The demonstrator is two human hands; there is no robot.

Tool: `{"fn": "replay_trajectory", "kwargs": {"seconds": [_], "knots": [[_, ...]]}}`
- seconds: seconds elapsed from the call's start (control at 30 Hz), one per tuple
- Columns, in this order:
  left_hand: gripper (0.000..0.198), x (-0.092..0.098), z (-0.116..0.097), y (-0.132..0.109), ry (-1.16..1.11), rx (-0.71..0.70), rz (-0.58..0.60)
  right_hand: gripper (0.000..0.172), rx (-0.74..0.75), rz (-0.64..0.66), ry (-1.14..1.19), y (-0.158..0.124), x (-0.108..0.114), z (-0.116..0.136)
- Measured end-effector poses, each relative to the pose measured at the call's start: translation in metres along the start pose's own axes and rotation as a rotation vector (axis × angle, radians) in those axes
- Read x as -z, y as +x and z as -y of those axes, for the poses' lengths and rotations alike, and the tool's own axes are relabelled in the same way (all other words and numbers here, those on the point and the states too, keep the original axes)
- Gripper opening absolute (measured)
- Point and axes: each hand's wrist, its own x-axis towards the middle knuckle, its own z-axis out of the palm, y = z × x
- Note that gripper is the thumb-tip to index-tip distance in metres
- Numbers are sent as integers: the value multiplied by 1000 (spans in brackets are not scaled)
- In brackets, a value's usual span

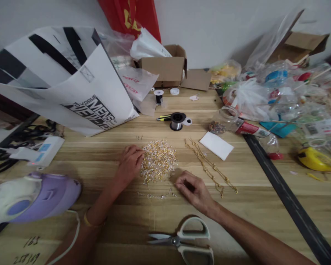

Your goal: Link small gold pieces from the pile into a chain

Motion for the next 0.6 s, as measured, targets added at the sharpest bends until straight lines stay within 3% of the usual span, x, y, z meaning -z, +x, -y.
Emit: {"fn": "replay_trajectory", "kwargs": {"seconds": [0.23,0.6], "knots": [[23,0,17,7,31,53,39,14,1,-5,-4,0,0,-1],[21,-2,20,6,-94,137,-4,15,-14,-3,-7,0,0,2]]}}
